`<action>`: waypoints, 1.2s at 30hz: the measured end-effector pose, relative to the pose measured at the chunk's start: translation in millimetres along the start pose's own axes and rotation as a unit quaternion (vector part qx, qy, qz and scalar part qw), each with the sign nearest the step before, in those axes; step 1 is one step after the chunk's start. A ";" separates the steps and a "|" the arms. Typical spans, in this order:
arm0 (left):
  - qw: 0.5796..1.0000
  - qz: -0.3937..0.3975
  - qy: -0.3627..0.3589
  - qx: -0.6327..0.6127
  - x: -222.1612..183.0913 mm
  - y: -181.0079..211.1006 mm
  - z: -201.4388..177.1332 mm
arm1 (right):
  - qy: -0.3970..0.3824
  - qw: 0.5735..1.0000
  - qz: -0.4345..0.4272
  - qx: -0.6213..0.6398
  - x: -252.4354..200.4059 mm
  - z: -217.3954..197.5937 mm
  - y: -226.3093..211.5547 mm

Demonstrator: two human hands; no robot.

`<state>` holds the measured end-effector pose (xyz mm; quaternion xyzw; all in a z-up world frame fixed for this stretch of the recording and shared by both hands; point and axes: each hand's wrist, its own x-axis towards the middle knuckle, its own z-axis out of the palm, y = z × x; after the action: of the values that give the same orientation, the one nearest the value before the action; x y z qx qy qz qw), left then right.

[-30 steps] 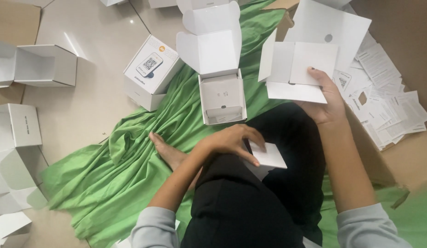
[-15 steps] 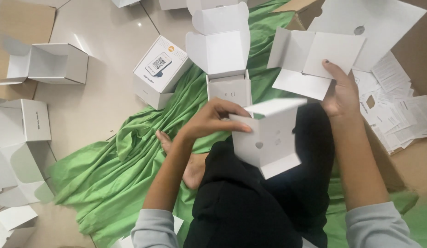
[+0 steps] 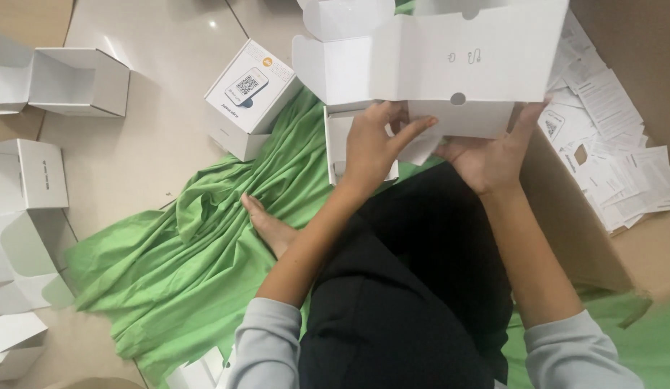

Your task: The person packs pamphlets and manuals into retail product boxes and organizes packaging materials.

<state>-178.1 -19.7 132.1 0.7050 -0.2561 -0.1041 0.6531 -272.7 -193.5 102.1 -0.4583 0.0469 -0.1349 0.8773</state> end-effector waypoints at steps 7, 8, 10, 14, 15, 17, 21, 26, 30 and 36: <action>0.975 0.017 -0.025 0.221 -1.4 -10.2 -8.8 | -0.045 0.998 0.051 -0.008 5.4 2.8 11.9; 0.975 0.018 -0.024 0.221 -2.7 -7.8 -7.4 | -0.047 0.998 0.051 -0.008 7.7 1.6 14.2; 0.934 0.060 0.002 0.353 -7.1 -2.7 -5.0 | 0.000 0.993 0.113 0.038 10.3 0.1 19.5; 0.924 0.114 0.022 0.365 -6.2 3.8 14.4 | 0.056 0.987 0.120 0.089 10.6 -10.9 5.7; 0.921 0.215 0.028 0.324 -4.4 5.2 21.5 | 0.069 0.986 0.070 0.137 9.3 -21.6 -1.6; 0.908 0.317 0.027 0.273 -0.1 19.8 29.4 | 0.085 0.980 0.013 0.181 7.9 -47.4 -27.4; 0.845 0.440 0.007 0.303 7.0 43.1 31.5 | 0.156 0.963 -0.135 0.174 9.8 -137.0 -107.3; 0.840 0.436 0.001 0.323 1.9 17.9 16.0 | 0.399 0.895 -0.021 0.197 24.9 -302.4 -157.9; 0.871 0.366 0.038 0.325 -6.1 -1.6 -22.4 | 0.354 0.904 -0.055 0.233 -5.1 -191.5 -139.2; 0.913 0.215 0.109 0.329 -82.2 -10.1 -104.9 | 0.226 0.961 0.058 0.146 -9.1 -80.0 -37.9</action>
<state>-195.0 112.3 120.0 0.8148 -0.3484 0.2071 0.4144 -305.3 -274.9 86.6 -0.2797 0.2505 -0.1888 0.9074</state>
